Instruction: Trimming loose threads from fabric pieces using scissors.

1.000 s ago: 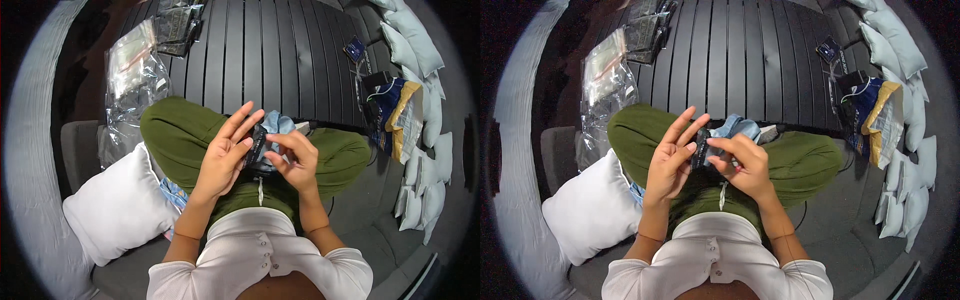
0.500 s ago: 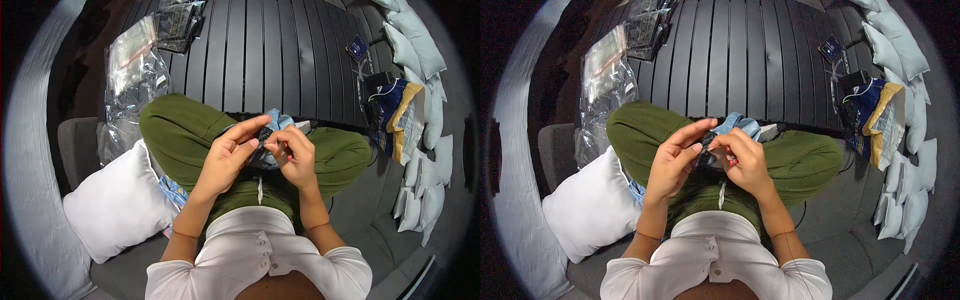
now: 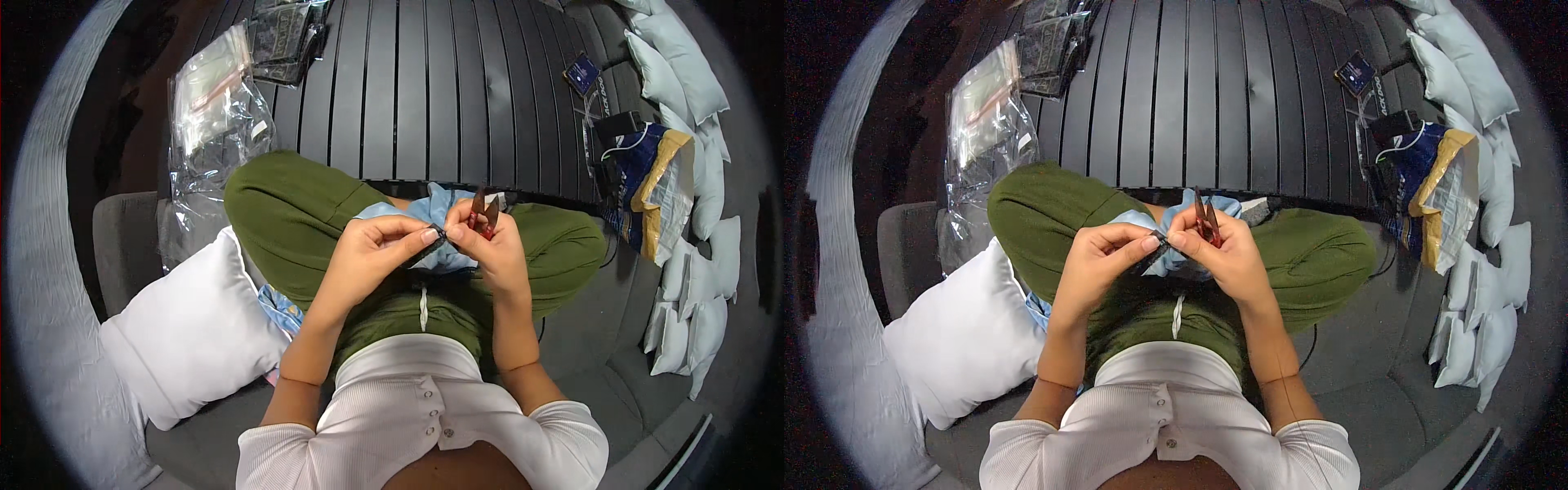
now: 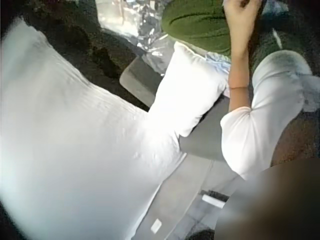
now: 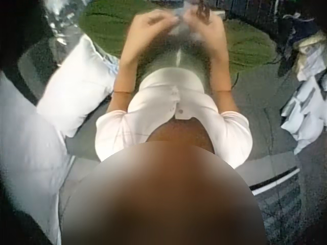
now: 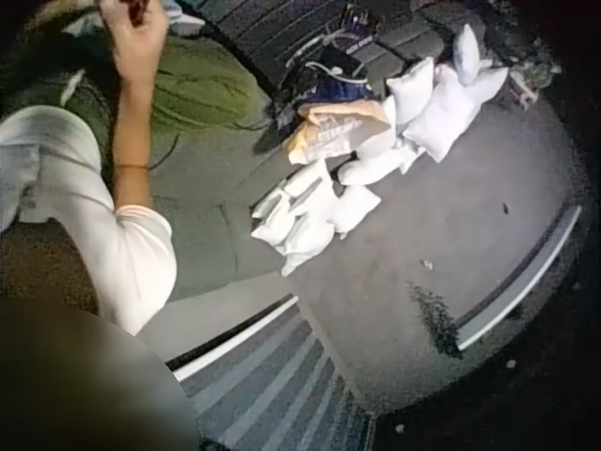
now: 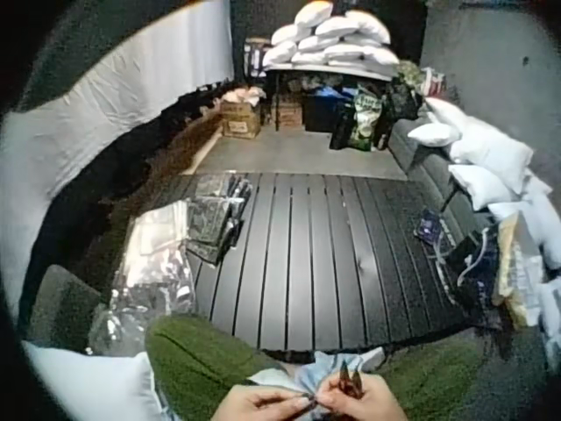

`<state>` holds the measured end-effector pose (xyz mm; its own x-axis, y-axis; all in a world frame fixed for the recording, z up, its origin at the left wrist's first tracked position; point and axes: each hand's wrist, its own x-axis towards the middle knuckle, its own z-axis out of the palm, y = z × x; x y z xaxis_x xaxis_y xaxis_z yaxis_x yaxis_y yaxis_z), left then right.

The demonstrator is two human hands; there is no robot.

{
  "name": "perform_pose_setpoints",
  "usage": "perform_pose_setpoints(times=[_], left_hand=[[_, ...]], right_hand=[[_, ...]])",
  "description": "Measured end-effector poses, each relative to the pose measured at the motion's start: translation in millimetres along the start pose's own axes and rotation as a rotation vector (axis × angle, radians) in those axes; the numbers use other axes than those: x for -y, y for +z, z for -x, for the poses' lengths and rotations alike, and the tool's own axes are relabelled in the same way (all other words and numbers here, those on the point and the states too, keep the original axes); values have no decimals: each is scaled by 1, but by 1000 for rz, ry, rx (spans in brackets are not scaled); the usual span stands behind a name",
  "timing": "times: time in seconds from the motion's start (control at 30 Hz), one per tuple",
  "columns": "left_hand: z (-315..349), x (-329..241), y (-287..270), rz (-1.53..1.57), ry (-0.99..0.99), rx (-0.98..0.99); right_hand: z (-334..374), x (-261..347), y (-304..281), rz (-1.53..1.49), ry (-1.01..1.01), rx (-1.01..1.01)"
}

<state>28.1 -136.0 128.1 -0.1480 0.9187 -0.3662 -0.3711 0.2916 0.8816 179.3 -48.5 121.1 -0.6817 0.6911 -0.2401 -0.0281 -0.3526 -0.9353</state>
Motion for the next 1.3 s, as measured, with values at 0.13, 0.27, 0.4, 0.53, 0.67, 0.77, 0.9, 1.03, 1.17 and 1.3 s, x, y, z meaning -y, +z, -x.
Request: perform_pose_setpoints(times=[0.13,0.27,0.4,0.53,0.67,0.77,0.9,1.03,1.17,1.3], left_hand=[[-1,2,-1,68,-30,16],[-3,1,-1,109,-39,37],[-3,0,1,121,-71,79],[-3,-1,1,152,-119,114],[-5,-2,2,173,-119,95],[-5,-3,2,145,-101,87],[-9,4,-2,71,-44,123],[-10,6,-3,90,18,129],[-7,6,-2,111,77,113],[-5,6,-4,239,59,110]], right_hand=[[0,1,-1,-38,51,1],[0,1,-3,-38,53,6],[0,2,-2,-43,47,2],[1,2,-3,-62,49,17],[2,-1,-6,-13,-25,-19],[5,-4,-12,33,-102,-56],[8,-8,-20,241,-148,-28],[14,-8,-18,509,-139,49],[19,-4,-15,609,-144,74],[18,0,-15,603,-125,73]])
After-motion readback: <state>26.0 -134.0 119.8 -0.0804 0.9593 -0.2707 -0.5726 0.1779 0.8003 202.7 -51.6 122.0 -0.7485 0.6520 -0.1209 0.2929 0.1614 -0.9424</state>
